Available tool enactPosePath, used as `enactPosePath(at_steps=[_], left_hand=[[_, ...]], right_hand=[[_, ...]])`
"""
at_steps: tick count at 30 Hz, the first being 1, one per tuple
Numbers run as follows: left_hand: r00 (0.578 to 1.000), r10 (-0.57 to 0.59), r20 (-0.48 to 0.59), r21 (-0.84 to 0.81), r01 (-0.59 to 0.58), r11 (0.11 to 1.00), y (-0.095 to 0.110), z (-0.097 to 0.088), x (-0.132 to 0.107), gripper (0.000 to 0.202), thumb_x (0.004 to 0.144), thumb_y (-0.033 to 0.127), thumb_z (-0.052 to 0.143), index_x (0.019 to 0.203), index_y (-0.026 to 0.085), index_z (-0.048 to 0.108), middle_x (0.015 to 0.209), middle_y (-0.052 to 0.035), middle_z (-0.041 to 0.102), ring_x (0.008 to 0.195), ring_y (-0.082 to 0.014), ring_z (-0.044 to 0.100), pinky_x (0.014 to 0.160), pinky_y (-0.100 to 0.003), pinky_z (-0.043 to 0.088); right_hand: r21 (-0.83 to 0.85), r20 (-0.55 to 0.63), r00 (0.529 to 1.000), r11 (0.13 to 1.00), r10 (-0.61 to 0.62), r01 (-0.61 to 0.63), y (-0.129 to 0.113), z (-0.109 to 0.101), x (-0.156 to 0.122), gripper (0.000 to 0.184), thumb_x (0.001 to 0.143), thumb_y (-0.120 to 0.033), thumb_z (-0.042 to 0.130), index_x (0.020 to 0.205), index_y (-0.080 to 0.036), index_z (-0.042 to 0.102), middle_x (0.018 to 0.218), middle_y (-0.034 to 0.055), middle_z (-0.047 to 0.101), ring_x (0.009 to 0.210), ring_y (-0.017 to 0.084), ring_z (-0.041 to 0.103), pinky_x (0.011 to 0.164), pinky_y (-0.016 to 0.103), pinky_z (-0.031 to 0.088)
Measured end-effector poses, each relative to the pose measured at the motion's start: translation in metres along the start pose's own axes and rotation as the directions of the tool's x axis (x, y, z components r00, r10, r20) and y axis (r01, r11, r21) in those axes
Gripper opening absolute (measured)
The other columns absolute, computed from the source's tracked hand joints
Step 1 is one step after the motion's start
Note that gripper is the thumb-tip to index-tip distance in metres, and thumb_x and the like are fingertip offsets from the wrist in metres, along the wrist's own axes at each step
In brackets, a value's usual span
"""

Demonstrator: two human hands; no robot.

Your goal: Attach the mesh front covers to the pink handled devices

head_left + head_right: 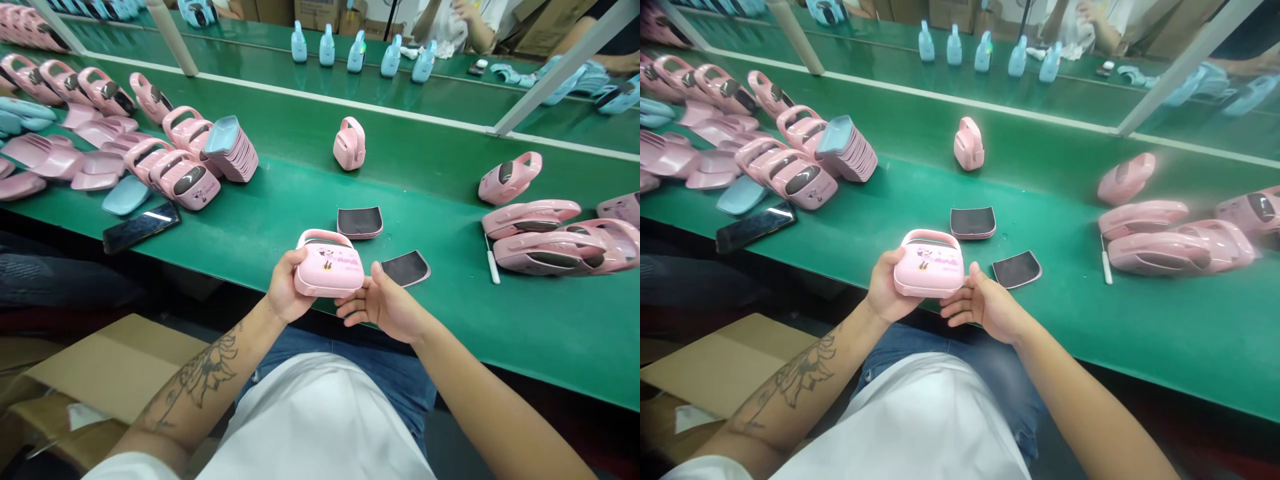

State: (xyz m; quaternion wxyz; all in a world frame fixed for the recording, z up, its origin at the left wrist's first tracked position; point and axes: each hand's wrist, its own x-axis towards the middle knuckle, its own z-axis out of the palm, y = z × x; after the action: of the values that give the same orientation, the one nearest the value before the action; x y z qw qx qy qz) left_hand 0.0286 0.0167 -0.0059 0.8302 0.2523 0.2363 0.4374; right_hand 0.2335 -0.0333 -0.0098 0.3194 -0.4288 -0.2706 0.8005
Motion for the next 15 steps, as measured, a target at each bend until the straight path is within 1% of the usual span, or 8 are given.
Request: enactPosePath(at_steps=[2, 4, 6, 8, 10, 11, 13, 15], left_hand=[[1.0, 0.004, 0.004, -0.017, -0.004, 1.0, -0.003, -0.002, 0.001, 0.06, 0.088, 0.047, 0.062, 0.133, 0.008, 0.066, 0.119, -0.0189, 0.078, 0.109, -0.0368, 0.075, 0.092, -0.045, 0.061], [1.0, 0.007, -0.003, -0.02, -0.007, 1.0, -0.008, -0.005, 0.001, 0.062, 0.087, 0.048, 0.062, 0.134, 0.008, 0.066, 0.119, -0.0187, 0.078, 0.108, -0.0372, 0.076, 0.092, -0.046, 0.061], [0.999, 0.004, -0.033, -0.016, -0.004, 1.0, -0.012, -0.01, -0.001, 0.061, 0.085, 0.049, 0.064, 0.131, 0.008, 0.068, 0.117, -0.018, 0.079, 0.107, -0.0375, 0.076, 0.091, -0.046, 0.061], [0.998, 0.008, -0.067, -0.01, -0.008, 1.0, -0.014, -0.016, -0.003, 0.062, 0.082, 0.052, 0.065, 0.125, 0.008, 0.071, 0.113, -0.0173, 0.08, 0.109, -0.0396, 0.075, 0.092, -0.047, 0.061], [0.997, 0.026, -0.067, 0.01, -0.025, 1.0, -0.014, -0.023, -0.006, 0.064, 0.078, 0.055, 0.067, 0.122, 0.009, 0.071, 0.112, -0.017, 0.08, 0.114, -0.0429, 0.073, 0.096, -0.052, 0.06], [0.998, 0.039, -0.052, 0.033, -0.037, 0.999, -0.012, -0.027, -0.007, 0.065, 0.076, 0.054, 0.069, 0.122, 0.009, 0.072, 0.112, -0.017, 0.08, 0.117, -0.0442, 0.071, 0.098, -0.054, 0.058], [0.998, 0.062, -0.003, 0.109, -0.061, 0.992, -0.007, -0.032, -0.008, 0.064, 0.072, 0.051, 0.074, 0.121, 0.01, 0.072, 0.116, -0.0173, 0.079, 0.123, -0.0451, 0.069, 0.103, -0.056, 0.056], [0.995, 0.099, 0.003, 0.197, -0.098, 0.975, -0.003, -0.033, -0.007, 0.062, 0.074, 0.056, 0.076, 0.116, 0.01, 0.073, 0.118, -0.0174, 0.079, 0.124, -0.0438, 0.068, 0.105, -0.055, 0.055]], right_hand=[[0.101, 0.058, 0.998, 0.995, -0.005, -0.001, 0.0, 0.01, 0.001, 0.079, 0.087, -0.085, 0.057, 0.118, -0.014, 0.072, 0.109, 0.0156, 0.077, 0.092, 0.024, 0.077, 0.077, 0.034, 0.065], [0.141, 0.051, 0.998, 0.99, -0.023, 0.016, 0.001, 0.02, 0.003, 0.074, 0.086, -0.078, 0.066, 0.125, -0.015, 0.071, 0.114, 0.0159, 0.079, 0.098, 0.026, 0.078, 0.078, 0.036, 0.067], [0.152, 0.026, 0.999, 0.988, -0.042, 0.038, 0.005, 0.026, 0.004, 0.067, 0.085, -0.072, 0.073, 0.122, -0.015, 0.073, 0.113, 0.015, 0.08, 0.099, 0.027, 0.079, 0.081, 0.036, 0.067], [0.137, -0.007, 0.995, 0.985, -0.103, 0.103, 0.012, 0.029, 0.005, 0.061, 0.086, -0.067, 0.075, 0.118, -0.015, 0.075, 0.109, 0.0141, 0.081, 0.097, 0.027, 0.079, 0.085, 0.038, 0.067], [0.072, -0.04, 0.974, 0.972, -0.221, 0.224, 0.019, 0.031, 0.005, 0.057, 0.087, -0.062, 0.077, 0.119, -0.015, 0.075, 0.112, 0.0135, 0.08, 0.101, 0.027, 0.079, 0.091, 0.041, 0.065], [0.014, -0.054, 0.954, 0.955, -0.294, 0.295, 0.021, 0.032, 0.004, 0.057, 0.086, -0.058, 0.08, 0.123, -0.016, 0.073, 0.118, 0.0133, 0.079, 0.107, 0.029, 0.077, 0.096, 0.043, 0.063], [-0.144, -0.067, 0.904, 0.901, -0.422, 0.41, 0.024, 0.032, 0.001, 0.062, 0.083, -0.048, 0.086, 0.134, -0.019, 0.067, 0.135, 0.0118, 0.073, 0.124, 0.03, 0.07, 0.108, 0.046, 0.057], [-0.342, -0.078, 0.859, 0.823, -0.506, 0.454, 0.024, 0.032, -0.003, 0.07, 0.083, -0.041, 0.087, 0.145, -0.024, 0.059, 0.146, 0.0094, 0.067, 0.135, 0.03, 0.063, 0.117, 0.047, 0.05]])
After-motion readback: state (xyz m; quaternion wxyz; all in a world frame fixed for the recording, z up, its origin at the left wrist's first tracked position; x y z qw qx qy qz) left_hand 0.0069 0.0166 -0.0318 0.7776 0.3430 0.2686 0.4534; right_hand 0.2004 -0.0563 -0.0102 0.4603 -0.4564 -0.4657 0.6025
